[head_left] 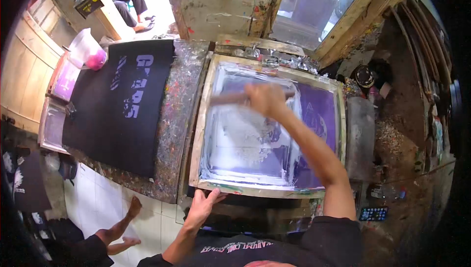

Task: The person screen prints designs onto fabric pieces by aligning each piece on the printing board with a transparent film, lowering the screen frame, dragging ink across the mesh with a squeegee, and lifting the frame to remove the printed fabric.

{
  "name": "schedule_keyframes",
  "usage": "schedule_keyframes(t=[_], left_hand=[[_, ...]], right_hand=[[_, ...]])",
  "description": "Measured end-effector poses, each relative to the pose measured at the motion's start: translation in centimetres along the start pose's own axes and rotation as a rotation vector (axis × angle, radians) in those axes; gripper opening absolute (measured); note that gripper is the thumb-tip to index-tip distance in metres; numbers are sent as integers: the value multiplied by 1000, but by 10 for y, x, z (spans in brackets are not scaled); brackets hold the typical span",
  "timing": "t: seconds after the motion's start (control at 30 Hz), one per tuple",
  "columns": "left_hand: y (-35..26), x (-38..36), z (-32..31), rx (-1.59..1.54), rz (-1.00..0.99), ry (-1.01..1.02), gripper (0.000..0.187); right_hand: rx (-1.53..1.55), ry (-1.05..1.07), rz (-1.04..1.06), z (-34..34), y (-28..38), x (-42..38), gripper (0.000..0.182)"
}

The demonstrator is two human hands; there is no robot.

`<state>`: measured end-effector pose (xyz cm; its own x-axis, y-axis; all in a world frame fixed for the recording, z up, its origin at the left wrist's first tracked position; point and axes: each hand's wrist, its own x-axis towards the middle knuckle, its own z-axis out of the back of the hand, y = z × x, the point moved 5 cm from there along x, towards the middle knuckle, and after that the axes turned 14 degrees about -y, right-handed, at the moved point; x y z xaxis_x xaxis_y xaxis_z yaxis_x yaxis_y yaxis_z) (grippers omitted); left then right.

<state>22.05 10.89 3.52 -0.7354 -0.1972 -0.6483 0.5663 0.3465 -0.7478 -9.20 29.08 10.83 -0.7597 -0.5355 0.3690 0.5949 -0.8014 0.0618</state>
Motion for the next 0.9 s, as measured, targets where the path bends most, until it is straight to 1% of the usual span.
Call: schedule_keyframes(t=[0.03, 0.07, 0.1, 0.13, 0.2, 0.27, 0.33, 0.4, 0.43, 0.47, 0.5, 0.53, 0.57, 0.6, 0.63, 0.67, 0.7, 0.73, 0.77, 0.8, 0.9], left_hand=[[-5, -2, -4, -17, 11, 0, 33], [-8, -3, -4, -26, 19, 2, 33], [-8, -1, -3, 11, 20, 37, 38], [-8, 0, -4, 11, 15, 55, 38], [-5, 1, -2, 23, 12, 58, 36], [-2, 4, 1, 18, -9, 80, 36], [-4, 2, 1, -5, 13, 58, 34], [0, 3, 3, -14, 2, 78, 37], [0, 6, 2, -31, -22, 99, 41], [-4, 8, 6, -25, -24, 81, 41], [-8, 9, 6, 34, -12, 85, 43], [-7, 7, 4, 85, 14, 92, 44], [-9, 4, 4, 82, 64, 31, 46], [-16, 4, 0, 17, 12, 72, 42], [-12, 5, 2, 10, 18, 93, 38], [-11, 8, 1, 7, 18, 122, 34], [-12, 8, -1, 11, 18, 140, 34], [-13, 7, -1, 5, 12, 106, 33], [-13, 5, 0, -2, 4, 75, 31], [-11, 4, 1, -1, -5, 99, 31], [-8, 2, 0, -33, -46, 80, 31]], right_hand=[[7, 38, 97, 0, 19, -31, 25], [71, -76, 159, 13, 43, -62, 20], [84, -38, 221, 25, 62, -82, 19], [101, 0, 283, 37, 82, -103, 18], [256, 245, 306, 48, 78, -101, 18], [247, 191, 191, 34, 40, -77, 18], [-72, 33, 163, 12, -12, -28, 35], [-121, -42, -58, 17, -58, 19, 37], [-114, -46, -49, 16, -61, 18, 37], [-131, -151, -69, 17, -61, 13, 38], [-147, -251, -81, 21, -53, 12, 39], [-128, -209, -100, 17, -41, 1, 34], [-117, -153, -127, 21, -23, -25, 29], [-136, -150, -88, 21, -4, -48, 23], [-164, -156, -60, 25, 16, -72, 18], [-156, -58, -102, 38, 41, -93, 9], [-131, -102, -68, 45, 64, -118, 7], [-81, -166, -58, 55, 88, -140, 3], [-64, -129, -104, 60, 107, -161, 4], [-74, -150, -117, 77, 128, -171, 5], [-75, -73, -163, 78, 149, -195, 4]])
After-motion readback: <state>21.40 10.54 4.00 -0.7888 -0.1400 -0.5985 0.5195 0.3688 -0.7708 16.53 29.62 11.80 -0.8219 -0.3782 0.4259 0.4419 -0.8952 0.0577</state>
